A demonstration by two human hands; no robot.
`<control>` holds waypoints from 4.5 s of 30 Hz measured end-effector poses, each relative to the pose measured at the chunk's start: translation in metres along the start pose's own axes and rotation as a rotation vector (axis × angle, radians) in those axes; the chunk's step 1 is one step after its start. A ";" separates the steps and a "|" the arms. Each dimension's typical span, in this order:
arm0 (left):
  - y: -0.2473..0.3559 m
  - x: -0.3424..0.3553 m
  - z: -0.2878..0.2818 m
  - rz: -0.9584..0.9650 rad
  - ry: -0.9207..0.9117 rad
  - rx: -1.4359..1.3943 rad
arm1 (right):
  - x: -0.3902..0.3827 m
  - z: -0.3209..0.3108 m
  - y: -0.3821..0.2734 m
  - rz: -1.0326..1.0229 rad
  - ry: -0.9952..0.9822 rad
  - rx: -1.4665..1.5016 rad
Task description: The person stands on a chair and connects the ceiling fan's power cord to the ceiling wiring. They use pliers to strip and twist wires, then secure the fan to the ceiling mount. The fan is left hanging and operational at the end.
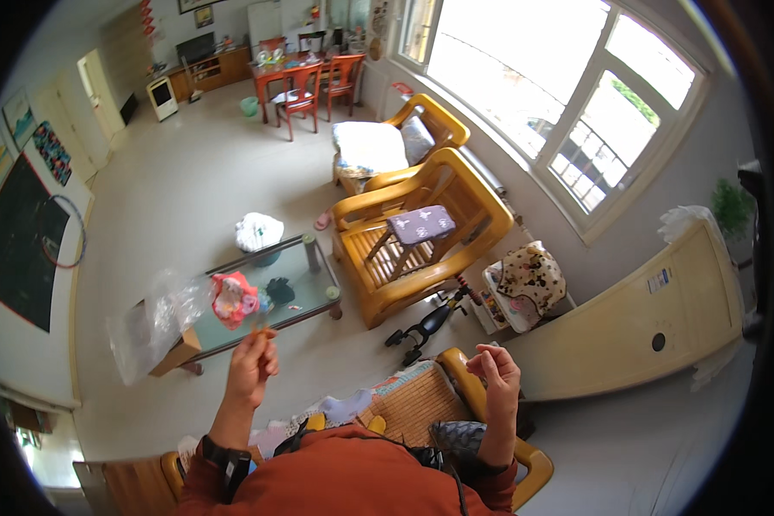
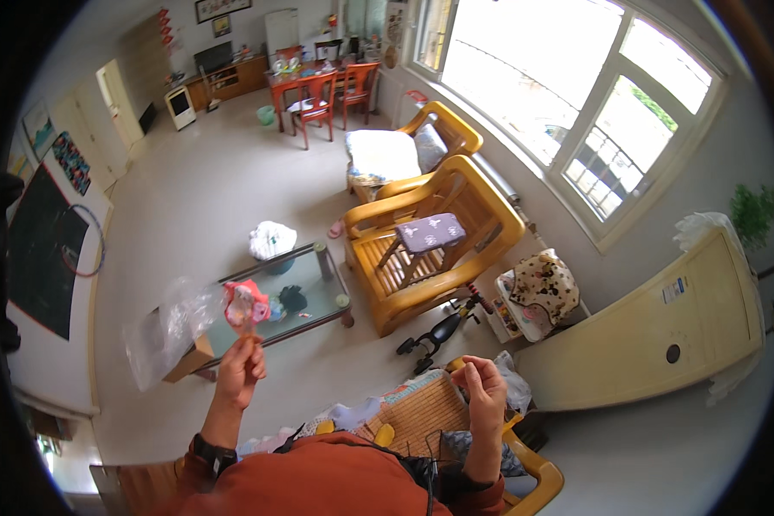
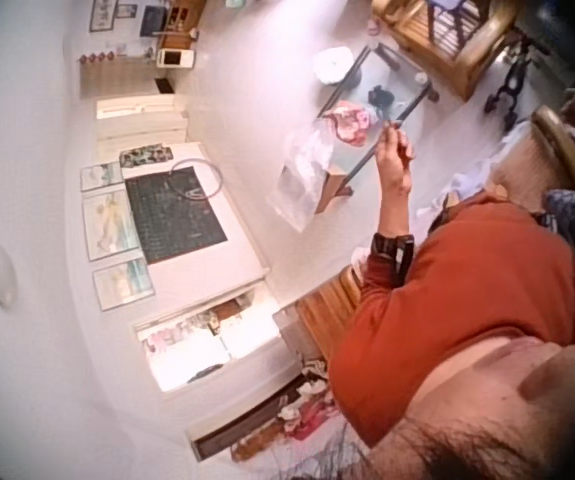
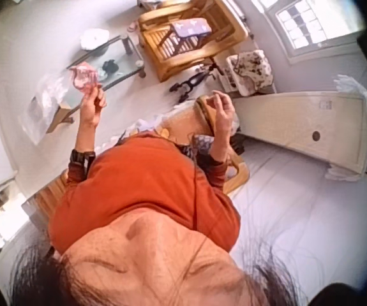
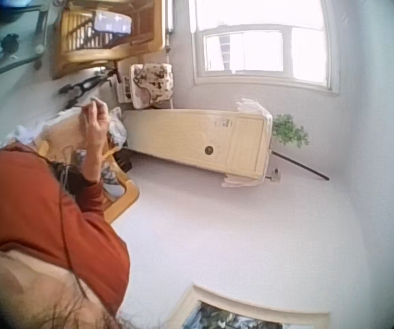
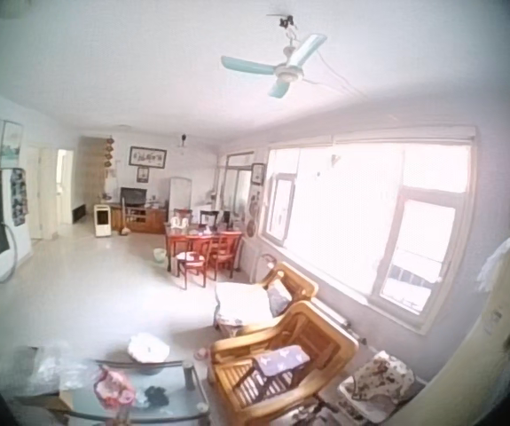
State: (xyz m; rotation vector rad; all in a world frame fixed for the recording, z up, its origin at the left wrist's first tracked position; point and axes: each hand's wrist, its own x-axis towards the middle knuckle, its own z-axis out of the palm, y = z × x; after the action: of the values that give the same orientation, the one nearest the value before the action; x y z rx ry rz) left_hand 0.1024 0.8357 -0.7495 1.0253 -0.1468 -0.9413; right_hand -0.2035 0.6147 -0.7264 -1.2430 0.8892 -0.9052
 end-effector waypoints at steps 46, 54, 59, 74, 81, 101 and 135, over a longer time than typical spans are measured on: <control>-0.047 0.026 0.112 -0.232 -0.785 0.507 | 0.011 0.093 0.006 -0.200 -0.525 0.099; -0.060 0.023 0.126 -0.219 -0.806 0.493 | 0.018 0.069 0.006 -0.215 -0.597 -0.024; -0.073 0.022 0.140 -0.189 -0.684 0.526 | 0.030 0.056 0.011 -0.218 -0.474 0.358; -0.074 0.024 0.124 -0.116 -0.785 0.223 | 0.073 -0.027 0.033 0.174 -0.219 0.509; -0.059 0.009 0.084 -0.074 -0.281 -0.048 | 0.065 -0.048 0.049 0.350 -0.293 0.340; -0.043 -0.063 -0.040 0.035 0.300 -0.392 | 0.064 -0.038 0.119 0.562 -0.353 0.061; -0.004 -0.044 -0.169 0.101 0.323 -0.714 | 0.067 0.134 0.067 0.357 -0.368 -0.064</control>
State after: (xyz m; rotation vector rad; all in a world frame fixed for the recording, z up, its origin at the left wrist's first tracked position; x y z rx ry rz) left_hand 0.1597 0.9786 -0.8311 0.4841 0.3835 -0.6436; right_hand -0.0491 0.6098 -0.7820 -1.2055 0.8116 -0.3514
